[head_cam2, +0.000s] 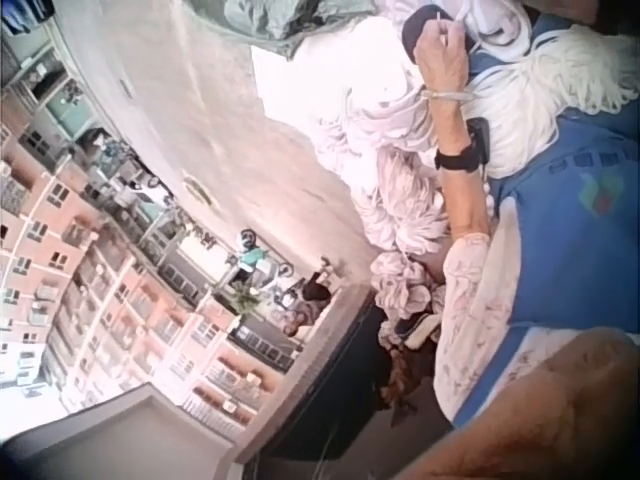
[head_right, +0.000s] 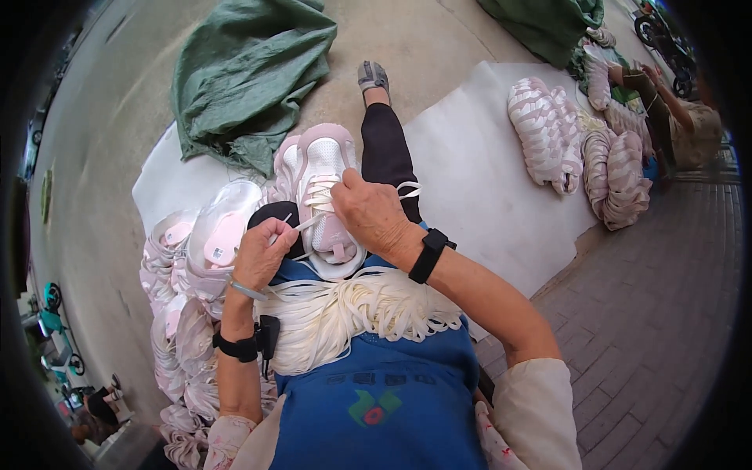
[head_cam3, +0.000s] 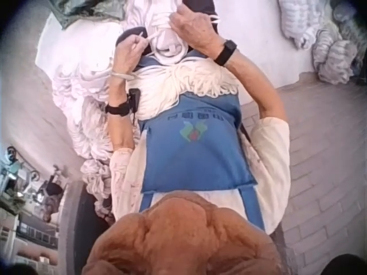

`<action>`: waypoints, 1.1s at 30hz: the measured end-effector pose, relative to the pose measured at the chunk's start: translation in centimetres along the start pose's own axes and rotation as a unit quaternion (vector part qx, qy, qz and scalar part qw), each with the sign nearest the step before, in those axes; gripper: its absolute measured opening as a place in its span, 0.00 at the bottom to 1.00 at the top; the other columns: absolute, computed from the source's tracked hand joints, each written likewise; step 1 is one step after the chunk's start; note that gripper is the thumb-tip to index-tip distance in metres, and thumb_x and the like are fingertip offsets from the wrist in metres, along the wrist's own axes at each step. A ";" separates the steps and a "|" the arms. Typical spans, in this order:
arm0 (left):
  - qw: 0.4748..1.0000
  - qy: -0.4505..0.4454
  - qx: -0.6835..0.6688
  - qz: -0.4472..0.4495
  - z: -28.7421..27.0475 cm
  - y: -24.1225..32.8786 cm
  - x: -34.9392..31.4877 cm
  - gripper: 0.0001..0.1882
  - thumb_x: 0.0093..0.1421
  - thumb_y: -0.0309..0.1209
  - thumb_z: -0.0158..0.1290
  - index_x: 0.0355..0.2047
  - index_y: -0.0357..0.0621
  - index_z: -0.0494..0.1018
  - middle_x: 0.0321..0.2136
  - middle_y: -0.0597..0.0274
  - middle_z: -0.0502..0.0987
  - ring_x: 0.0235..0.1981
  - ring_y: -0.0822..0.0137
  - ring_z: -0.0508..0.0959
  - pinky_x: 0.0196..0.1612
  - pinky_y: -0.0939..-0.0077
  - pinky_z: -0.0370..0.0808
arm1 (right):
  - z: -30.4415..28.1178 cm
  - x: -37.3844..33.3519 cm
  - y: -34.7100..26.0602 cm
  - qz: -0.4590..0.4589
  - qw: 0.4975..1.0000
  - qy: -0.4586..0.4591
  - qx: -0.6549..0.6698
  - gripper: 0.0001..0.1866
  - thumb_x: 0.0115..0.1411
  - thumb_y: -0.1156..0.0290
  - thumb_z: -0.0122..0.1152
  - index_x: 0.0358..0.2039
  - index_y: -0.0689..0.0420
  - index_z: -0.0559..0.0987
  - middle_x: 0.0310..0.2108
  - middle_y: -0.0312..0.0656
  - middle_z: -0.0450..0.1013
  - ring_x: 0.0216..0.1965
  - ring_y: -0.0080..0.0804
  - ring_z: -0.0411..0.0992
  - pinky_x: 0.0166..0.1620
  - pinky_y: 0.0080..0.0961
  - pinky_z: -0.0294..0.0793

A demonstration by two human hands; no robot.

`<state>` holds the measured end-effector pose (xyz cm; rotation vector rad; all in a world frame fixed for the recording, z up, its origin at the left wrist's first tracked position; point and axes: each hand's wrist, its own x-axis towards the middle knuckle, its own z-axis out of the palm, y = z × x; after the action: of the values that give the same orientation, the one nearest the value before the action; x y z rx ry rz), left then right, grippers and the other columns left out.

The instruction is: Lacing a pair of pink and white sneakers while sitting on the ground.

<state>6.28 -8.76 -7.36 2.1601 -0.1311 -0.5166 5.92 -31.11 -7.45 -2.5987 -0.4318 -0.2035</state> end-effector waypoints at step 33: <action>1.000 0.005 -0.017 -0.014 0.4 -0.5 -0.1 0.15 0.58 0.39 0.57 0.28 0.36 0.75 0.18 0.61 0.73 0.20 0.70 0.70 0.27 0.74 0.68 | 1.0 0.2 -1.4 0.033 0.997 -0.035 -0.053 0.05 0.50 0.76 0.57 0.28 0.62 0.72 0.31 0.47 0.69 0.26 0.42 0.76 0.27 0.34 0.76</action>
<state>5.95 -8.74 -7.90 2.1331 -0.0846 -0.5205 5.70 -29.39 -7.60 -2.7272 -0.3679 -0.1146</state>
